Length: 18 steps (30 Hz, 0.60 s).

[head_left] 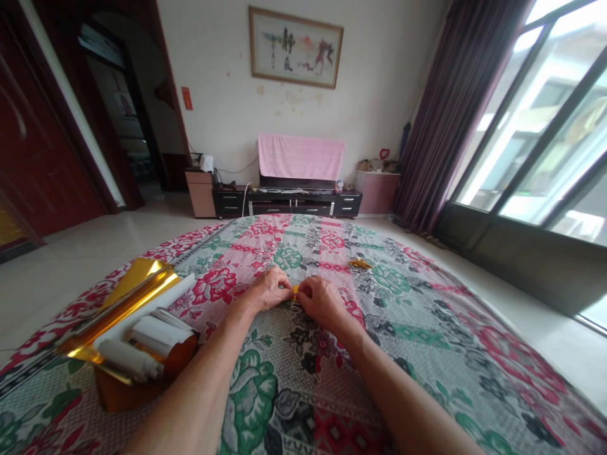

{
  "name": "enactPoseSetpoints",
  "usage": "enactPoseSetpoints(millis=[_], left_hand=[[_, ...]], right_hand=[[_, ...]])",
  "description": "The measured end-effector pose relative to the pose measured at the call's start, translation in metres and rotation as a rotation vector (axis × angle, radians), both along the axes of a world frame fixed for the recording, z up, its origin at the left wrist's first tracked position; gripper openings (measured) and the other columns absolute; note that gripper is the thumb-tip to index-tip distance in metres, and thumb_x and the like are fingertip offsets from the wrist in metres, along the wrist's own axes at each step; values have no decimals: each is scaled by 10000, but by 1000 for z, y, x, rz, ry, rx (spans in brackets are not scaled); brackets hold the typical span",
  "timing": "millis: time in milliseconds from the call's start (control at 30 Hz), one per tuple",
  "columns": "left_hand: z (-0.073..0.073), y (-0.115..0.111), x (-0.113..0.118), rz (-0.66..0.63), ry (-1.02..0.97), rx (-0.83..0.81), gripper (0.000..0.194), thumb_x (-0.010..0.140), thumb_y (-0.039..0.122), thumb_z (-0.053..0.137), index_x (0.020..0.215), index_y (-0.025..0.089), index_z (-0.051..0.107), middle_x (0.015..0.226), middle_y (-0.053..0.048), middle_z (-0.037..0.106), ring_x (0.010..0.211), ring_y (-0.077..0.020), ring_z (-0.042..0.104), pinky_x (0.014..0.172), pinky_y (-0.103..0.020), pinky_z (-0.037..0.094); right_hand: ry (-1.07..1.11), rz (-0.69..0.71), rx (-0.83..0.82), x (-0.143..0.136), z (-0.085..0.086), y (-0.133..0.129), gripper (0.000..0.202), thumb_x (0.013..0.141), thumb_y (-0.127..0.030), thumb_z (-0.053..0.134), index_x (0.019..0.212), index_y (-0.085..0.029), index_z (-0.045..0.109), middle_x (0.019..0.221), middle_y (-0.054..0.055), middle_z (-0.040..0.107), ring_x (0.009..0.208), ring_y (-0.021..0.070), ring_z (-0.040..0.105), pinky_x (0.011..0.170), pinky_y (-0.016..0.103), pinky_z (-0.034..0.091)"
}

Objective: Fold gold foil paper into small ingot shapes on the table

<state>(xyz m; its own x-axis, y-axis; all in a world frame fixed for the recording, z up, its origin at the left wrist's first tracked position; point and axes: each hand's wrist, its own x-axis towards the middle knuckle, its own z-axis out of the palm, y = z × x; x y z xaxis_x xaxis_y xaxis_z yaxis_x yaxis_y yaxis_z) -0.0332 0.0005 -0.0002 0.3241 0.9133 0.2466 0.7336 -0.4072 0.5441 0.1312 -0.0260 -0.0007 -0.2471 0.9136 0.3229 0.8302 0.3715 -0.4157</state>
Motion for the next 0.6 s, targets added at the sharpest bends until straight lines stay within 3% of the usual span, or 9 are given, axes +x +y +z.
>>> enactPoseSetpoints(millis=[167, 600], left_hand=[[0, -1, 1, -3, 5, 11, 98, 659, 244, 621, 656, 178, 693, 847, -32, 606, 803, -140, 568, 766, -229, 455], [-3, 0, 2, 20, 17, 30, 93, 642, 251, 625, 635, 180, 684, 818, -20, 613, 784, -139, 564, 708, -221, 441]], right_hand=[[55, 13, 5, 0, -2, -2, 139, 773, -244, 542, 818, -160, 643, 806, 49, 615, 705, 125, 545, 627, 210, 360], [150, 120, -22, 21, 2, 7, 87, 716, -156, 574, 701, -154, 659, 725, 13, 573, 669, 108, 504, 621, 200, 372]])
